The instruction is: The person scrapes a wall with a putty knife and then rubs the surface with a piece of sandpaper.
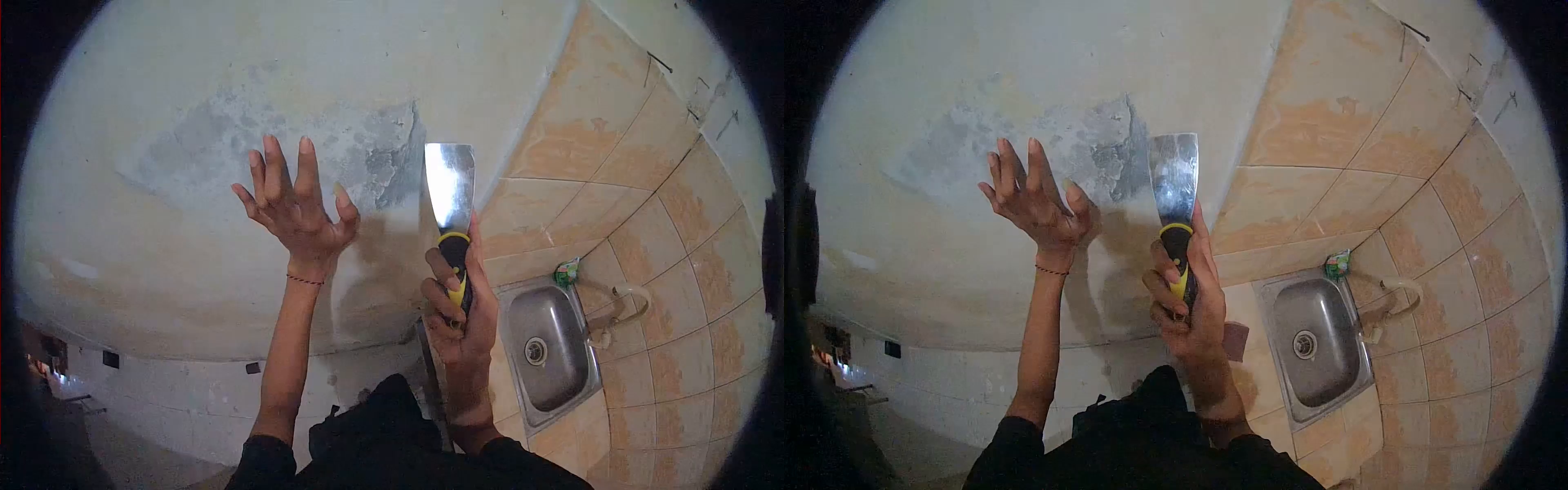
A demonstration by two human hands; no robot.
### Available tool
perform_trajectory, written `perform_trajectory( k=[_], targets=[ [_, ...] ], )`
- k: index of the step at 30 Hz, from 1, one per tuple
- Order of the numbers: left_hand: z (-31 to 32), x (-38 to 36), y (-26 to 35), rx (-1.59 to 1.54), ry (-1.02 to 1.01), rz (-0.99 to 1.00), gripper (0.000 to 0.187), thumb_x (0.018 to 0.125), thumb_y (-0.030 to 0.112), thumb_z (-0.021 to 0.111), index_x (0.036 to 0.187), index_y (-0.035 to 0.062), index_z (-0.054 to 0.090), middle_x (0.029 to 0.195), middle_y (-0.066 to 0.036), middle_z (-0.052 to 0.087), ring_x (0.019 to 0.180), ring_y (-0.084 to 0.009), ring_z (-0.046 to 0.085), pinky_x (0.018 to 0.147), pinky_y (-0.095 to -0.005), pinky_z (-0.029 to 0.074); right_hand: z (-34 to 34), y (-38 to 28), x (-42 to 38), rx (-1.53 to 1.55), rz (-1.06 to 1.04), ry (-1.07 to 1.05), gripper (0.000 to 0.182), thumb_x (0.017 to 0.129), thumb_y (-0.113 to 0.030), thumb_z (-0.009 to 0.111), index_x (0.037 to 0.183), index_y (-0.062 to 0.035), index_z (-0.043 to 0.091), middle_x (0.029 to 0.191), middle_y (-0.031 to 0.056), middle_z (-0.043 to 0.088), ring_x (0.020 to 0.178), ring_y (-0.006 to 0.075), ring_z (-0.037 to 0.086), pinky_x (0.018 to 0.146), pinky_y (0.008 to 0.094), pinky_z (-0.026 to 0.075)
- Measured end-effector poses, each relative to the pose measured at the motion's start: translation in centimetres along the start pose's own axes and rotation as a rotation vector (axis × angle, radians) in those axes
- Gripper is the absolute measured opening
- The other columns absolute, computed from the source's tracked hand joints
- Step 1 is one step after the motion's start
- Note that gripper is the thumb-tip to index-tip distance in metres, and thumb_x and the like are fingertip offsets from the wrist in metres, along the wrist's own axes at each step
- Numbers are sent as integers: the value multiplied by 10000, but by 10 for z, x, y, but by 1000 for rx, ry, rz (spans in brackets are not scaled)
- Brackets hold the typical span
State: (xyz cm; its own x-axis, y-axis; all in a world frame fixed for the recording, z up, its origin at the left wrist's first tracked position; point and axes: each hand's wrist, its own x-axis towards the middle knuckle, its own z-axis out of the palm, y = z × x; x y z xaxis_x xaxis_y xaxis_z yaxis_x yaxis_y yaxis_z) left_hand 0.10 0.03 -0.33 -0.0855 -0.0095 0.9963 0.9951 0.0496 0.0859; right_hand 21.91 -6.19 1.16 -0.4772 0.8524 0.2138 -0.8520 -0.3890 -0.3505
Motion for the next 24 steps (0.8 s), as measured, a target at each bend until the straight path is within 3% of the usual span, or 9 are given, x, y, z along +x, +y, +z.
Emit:
perform_trajectory(
  k=[5,8,24],
  targets=[
    [1,-1,0,0,-2,-1,633,905,480,389,1469,204,460,1548,-144,370,1476,-300,246,1216,-526,-25,-1,-3,3,66,16,-38,487,1101,-295,297,1574,-282,185,826,31,373,479,41,321,287,135,292],
    [1,-2,-2,8,-6,10,638,901,475,399,1476,204,451,1551,-139,366,1479,-300,238,1215,-528,-25,-5,-3,1,21,24,-29,536,1088,-323,356,1584,-298,155,795,17,379,479,24,313,309,121,266],
    [-1,0,0,16,-12,1,616,887,423,418,1456,194,477,1555,-137,366,1482,-296,247,1218,-531,-20,4,0,1,28,12,-15,521,1090,-300,349,1580,-296,171,801,21,370,479,33,321,298,128,274]
  ],
)
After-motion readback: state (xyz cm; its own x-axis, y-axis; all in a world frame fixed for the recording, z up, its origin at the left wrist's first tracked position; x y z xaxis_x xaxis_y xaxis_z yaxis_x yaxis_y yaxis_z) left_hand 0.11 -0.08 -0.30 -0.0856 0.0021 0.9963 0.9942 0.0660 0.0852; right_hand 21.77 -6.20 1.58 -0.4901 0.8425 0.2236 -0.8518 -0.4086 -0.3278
